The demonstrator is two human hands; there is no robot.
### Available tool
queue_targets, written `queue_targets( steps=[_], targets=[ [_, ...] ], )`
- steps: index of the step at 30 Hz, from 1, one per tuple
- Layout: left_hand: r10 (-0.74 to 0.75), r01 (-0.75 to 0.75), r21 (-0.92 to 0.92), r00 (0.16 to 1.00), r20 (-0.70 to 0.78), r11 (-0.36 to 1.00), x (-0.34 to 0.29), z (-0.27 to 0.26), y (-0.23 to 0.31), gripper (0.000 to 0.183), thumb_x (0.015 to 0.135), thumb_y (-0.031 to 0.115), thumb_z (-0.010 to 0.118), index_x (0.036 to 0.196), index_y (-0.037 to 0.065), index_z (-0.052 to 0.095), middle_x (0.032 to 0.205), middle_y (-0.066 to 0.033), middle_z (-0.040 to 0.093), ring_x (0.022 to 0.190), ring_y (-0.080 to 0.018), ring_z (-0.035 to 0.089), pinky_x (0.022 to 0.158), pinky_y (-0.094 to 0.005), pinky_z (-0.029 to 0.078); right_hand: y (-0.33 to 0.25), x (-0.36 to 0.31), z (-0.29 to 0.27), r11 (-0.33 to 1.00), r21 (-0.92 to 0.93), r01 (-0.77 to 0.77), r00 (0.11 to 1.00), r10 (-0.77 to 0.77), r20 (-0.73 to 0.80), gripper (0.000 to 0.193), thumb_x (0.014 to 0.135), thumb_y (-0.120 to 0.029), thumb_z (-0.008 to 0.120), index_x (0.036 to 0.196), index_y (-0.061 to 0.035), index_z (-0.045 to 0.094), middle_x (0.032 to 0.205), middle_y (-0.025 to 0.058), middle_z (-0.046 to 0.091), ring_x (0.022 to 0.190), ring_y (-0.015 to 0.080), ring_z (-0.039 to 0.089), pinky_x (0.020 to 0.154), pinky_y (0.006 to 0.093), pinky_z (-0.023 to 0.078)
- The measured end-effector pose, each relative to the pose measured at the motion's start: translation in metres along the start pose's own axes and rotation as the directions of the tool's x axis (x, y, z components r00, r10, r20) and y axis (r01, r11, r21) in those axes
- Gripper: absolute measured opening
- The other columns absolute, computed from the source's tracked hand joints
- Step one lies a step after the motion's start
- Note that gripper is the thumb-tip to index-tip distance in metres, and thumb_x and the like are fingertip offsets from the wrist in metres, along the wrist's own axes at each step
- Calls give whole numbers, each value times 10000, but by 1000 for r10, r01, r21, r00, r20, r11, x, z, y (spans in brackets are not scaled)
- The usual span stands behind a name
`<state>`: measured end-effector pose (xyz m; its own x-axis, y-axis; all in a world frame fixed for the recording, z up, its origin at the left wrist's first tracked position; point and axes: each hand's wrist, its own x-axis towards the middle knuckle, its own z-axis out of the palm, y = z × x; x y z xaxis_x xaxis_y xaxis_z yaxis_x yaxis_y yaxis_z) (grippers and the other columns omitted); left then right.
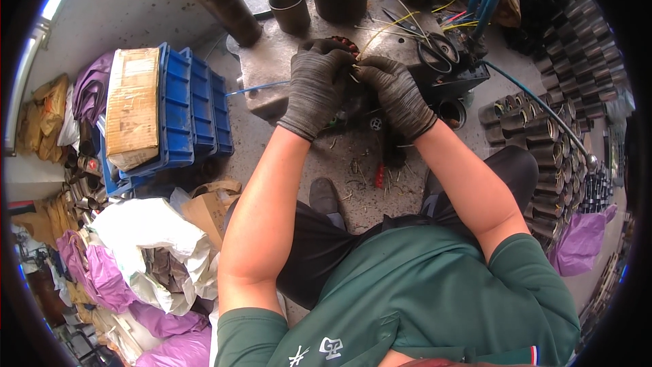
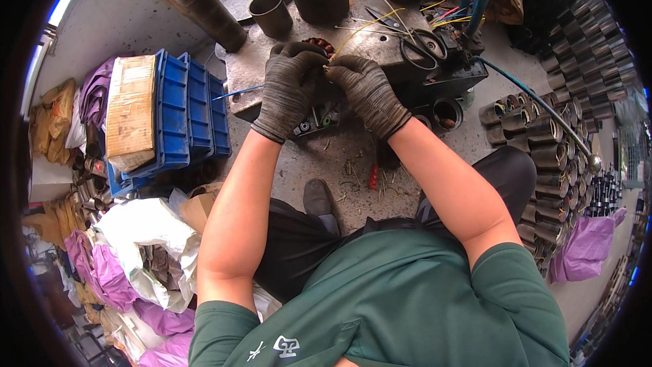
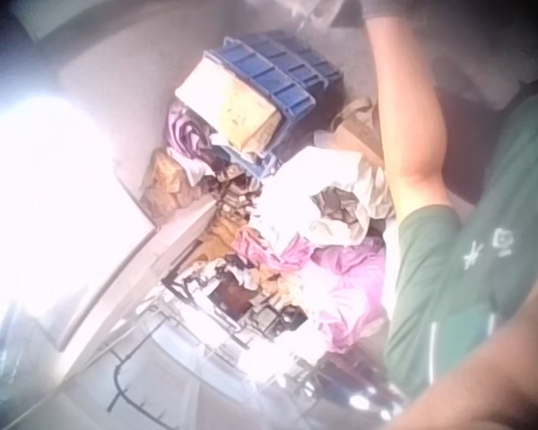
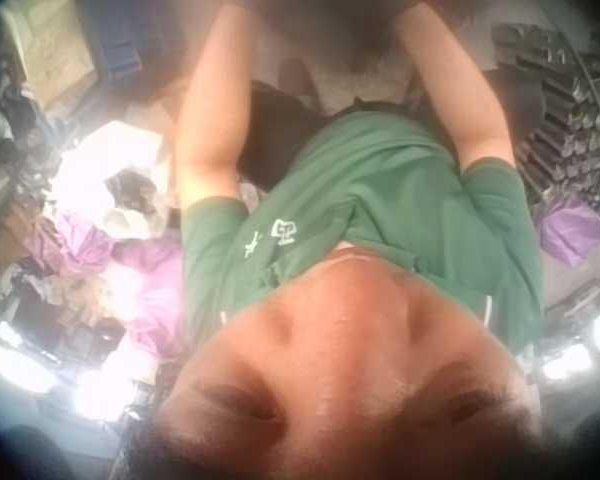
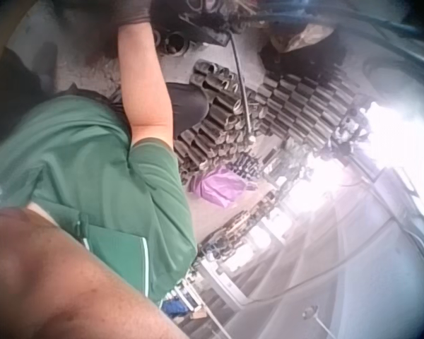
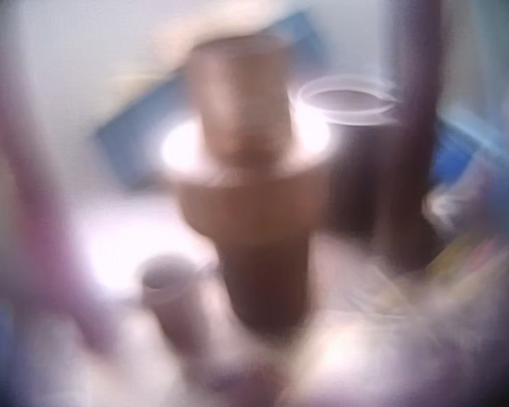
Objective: The person organizes and feeds several colored wires through a central metal stator core by hand, then uses a press machine to insert the stator into a larger metal cylindrical housing.
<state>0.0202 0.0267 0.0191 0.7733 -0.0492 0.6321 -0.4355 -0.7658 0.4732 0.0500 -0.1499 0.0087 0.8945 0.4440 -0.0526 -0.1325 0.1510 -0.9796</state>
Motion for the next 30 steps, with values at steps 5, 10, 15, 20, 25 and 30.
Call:
queue_targets(
  steps=[5,10,15,20,25,30],
  targets=[
    [-14,16,-42,999,44,999,0,-3,-3,233,764,-13,731,970,94,754,1066,-105,723,1059,-344,631,943,-431,524,-10,7,-4,940,171,-295,955,286,77,168,931,-164,724,1012,-17,723,864,8,689,774,104,615,736,271,528],
    [-62,67,-61,995,80,996,0,-4,-3,213,767,-2,749,958,90,762,1055,-108,732,1060,-339,638,945,-419,528,-15,-3,-9,871,355,-338,939,337,69,125,933,-209,707,938,-84,700,812,12,661,683,129,609,610,300,526],
    [-7,6,18,999,49,1000,3,-4,-3,150,794,137,742,935,140,796,1017,-93,748,985,-353,671,862,-445,543,-33,-3,-8,832,366,-418,903,425,65,173,926,-268,721,924,-101,676,766,7,625,632,135,608,555,345,546],
    [-38,38,-1,995,90,999,2,-9,-3,180,743,121,801,923,119,787,1025,-90,746,998,-332,662,896,-425,538,-43,12,-6,845,66,-531,847,526,84,227,937,-312,734,1009,-99,707,810,-14,638,652,93,594,582,233,511],
    [3,-5,35,998,63,999,2,-15,-1,198,772,167,783,968,150,799,1005,-99,751,989,-349,671,873,-441,546,-39,5,-5,918,3,-397,910,393,135,155,939,-250,708,976,-100,697,804,-9,634,659,103,601,583,242,511],
    [-284,260,137,937,204,956,10,-28,14,317,807,196,789,1122,171,769,1039,-154,735,1051,-362,654,910,-448,544,-18,10,-19,917,75,-392,916,382,126,138,929,-227,694,955,-92,687,808,6,635,681,124,608,625,276,530]
  ],
)
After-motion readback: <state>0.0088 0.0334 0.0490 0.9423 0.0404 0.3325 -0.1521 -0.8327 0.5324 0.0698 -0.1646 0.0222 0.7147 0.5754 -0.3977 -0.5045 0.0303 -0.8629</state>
